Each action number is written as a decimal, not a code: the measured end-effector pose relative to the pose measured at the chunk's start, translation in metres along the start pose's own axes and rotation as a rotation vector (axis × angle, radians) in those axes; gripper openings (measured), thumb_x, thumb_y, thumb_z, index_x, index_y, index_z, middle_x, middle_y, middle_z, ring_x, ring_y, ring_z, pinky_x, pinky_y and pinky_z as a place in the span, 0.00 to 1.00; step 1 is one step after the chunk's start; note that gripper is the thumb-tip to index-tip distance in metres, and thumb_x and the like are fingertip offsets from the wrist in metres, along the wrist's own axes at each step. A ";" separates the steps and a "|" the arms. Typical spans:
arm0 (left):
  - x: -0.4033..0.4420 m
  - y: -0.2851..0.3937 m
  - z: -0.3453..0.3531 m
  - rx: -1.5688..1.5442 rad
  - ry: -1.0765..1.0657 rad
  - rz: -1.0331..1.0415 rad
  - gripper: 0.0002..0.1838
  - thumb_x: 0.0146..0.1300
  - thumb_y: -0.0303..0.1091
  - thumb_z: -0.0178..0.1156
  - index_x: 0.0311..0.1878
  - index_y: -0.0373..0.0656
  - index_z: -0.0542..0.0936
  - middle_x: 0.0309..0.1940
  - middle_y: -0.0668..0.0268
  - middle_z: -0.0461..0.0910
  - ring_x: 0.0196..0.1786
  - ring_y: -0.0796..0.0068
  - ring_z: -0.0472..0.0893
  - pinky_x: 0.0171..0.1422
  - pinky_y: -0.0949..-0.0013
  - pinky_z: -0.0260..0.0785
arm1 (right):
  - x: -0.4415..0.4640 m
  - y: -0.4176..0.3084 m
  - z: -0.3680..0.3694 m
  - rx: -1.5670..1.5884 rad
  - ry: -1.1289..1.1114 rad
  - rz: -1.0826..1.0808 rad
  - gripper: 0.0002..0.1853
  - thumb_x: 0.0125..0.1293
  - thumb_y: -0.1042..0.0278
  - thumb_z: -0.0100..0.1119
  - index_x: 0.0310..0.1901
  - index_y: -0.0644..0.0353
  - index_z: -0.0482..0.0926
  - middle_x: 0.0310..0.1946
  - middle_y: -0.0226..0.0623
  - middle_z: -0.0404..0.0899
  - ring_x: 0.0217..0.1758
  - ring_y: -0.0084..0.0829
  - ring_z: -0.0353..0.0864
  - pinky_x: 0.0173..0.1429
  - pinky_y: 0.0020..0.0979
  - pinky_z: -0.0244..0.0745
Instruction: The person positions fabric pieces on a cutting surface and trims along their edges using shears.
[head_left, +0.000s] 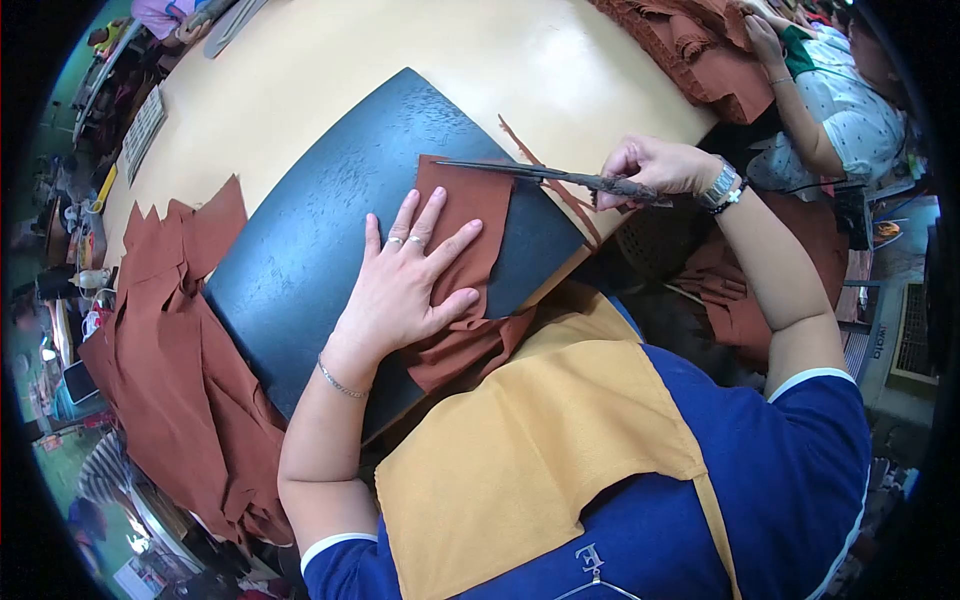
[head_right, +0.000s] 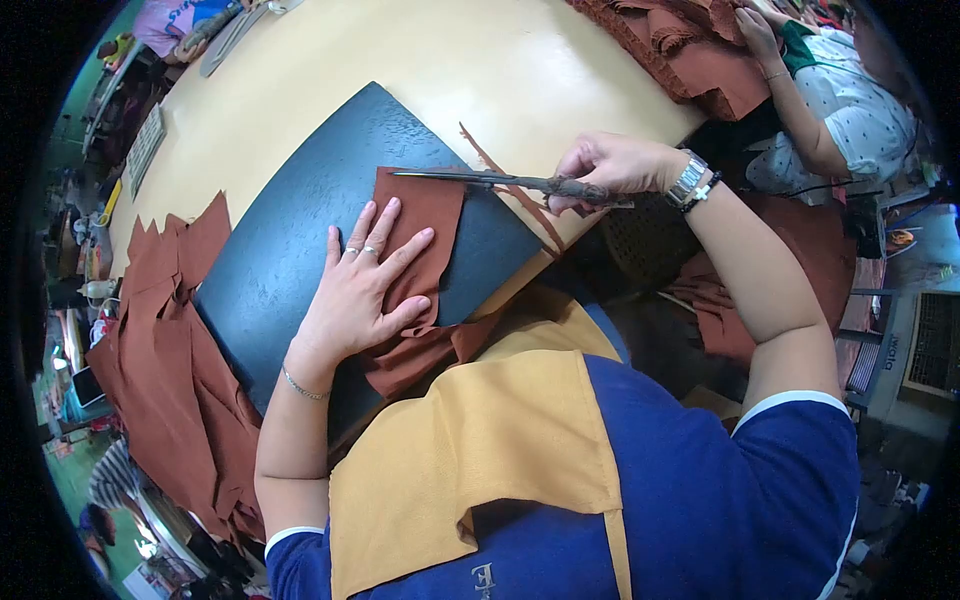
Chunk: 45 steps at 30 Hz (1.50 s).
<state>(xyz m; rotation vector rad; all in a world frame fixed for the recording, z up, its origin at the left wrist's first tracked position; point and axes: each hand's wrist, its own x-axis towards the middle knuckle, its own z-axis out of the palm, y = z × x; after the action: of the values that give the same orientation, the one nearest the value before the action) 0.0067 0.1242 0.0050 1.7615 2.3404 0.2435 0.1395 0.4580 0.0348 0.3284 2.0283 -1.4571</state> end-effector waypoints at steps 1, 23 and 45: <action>0.000 0.000 0.001 -0.003 0.007 0.003 0.35 0.60 0.61 0.54 0.71 0.64 0.65 0.76 0.57 0.48 0.77 0.48 0.46 0.73 0.31 0.39 | -0.001 0.000 -0.001 -0.008 0.002 0.004 0.15 0.58 0.55 0.69 0.35 0.60 0.86 0.19 0.24 0.77 0.21 0.13 0.72 0.25 0.18 0.65; 0.000 0.000 0.000 -0.005 0.003 0.005 0.36 0.60 0.61 0.55 0.71 0.64 0.65 0.76 0.57 0.49 0.77 0.48 0.47 0.73 0.31 0.39 | 0.018 -0.009 -0.003 0.006 0.033 -0.074 0.13 0.57 0.59 0.70 0.35 0.62 0.86 0.21 0.27 0.80 0.21 0.14 0.73 0.24 0.18 0.65; 0.063 -0.145 -0.104 0.329 0.743 -0.830 0.31 0.69 0.60 0.43 0.72 0.62 0.60 0.73 0.53 0.55 0.73 0.50 0.57 0.68 0.24 0.38 | 0.046 0.082 0.027 0.708 0.828 -0.645 0.14 0.67 0.60 0.62 0.36 0.66 0.80 0.22 0.29 0.75 0.22 0.19 0.75 0.27 0.23 0.74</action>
<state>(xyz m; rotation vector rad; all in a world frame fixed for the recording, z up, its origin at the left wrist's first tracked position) -0.1713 0.1434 0.0654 0.6605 3.5680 0.4362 0.1559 0.4563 -0.0613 0.6947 2.2413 -2.8099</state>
